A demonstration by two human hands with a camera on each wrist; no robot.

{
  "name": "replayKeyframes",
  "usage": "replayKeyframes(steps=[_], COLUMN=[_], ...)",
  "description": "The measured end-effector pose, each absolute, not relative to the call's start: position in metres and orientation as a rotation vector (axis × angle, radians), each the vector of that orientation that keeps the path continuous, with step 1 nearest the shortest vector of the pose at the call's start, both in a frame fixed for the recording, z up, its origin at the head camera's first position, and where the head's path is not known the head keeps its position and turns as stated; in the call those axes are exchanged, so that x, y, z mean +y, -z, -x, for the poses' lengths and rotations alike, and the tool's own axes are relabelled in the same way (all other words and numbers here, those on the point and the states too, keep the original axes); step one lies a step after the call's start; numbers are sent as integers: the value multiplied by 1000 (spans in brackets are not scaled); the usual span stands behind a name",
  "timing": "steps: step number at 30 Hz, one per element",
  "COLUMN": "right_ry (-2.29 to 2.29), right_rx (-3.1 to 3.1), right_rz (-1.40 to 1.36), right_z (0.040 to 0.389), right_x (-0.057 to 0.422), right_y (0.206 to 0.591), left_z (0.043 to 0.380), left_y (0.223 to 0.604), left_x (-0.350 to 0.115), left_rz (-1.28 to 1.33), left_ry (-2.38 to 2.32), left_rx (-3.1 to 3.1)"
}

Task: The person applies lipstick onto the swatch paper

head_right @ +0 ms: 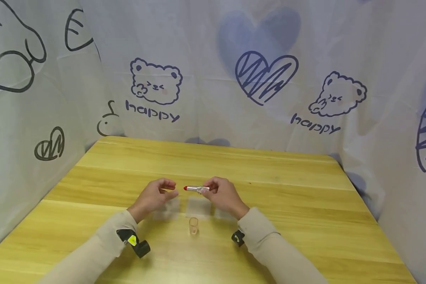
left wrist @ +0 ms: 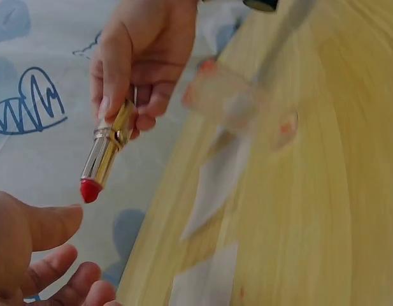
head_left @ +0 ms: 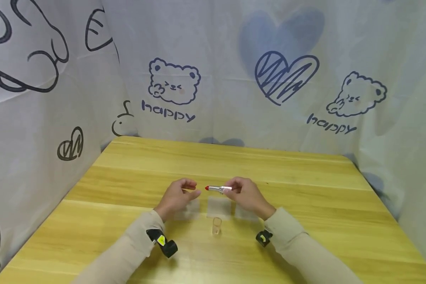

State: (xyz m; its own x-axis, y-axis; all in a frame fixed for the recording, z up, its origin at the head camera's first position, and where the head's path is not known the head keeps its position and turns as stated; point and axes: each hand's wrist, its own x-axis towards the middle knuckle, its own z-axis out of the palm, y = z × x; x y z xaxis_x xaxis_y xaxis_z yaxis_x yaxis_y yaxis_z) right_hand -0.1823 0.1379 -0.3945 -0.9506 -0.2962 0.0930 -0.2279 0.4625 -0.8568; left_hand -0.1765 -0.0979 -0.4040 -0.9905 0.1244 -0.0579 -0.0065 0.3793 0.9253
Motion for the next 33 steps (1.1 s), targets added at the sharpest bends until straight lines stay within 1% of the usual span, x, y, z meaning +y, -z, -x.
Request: replayKeyframes(steps=[5, 9, 17, 22, 29, 33], right_ry=[1470, 1416, 1371, 1360, 1370, 1369], right_rx=[2629, 2666, 2706, 2702, 2719, 2725], right_rz=[457, 441, 475, 493, 477, 503], right_z=[185, 188, 194, 197, 198, 198], right_x=[130, 124, 120, 118, 116, 117], right_y=[397, 398, 397, 396, 400, 403], left_z=[175, 176, 182, 181, 181, 187], left_y=[405, 404, 405, 407, 410, 413], left_x=[-109, -115, -121, -127, -130, -128], left_rz=[-181, -291, -491, -567, -570, -550], left_ry=[-1390, -1125, -802, -690, -651, -660], left_rx=[2629, 2736, 2839, 2878, 2858, 2870])
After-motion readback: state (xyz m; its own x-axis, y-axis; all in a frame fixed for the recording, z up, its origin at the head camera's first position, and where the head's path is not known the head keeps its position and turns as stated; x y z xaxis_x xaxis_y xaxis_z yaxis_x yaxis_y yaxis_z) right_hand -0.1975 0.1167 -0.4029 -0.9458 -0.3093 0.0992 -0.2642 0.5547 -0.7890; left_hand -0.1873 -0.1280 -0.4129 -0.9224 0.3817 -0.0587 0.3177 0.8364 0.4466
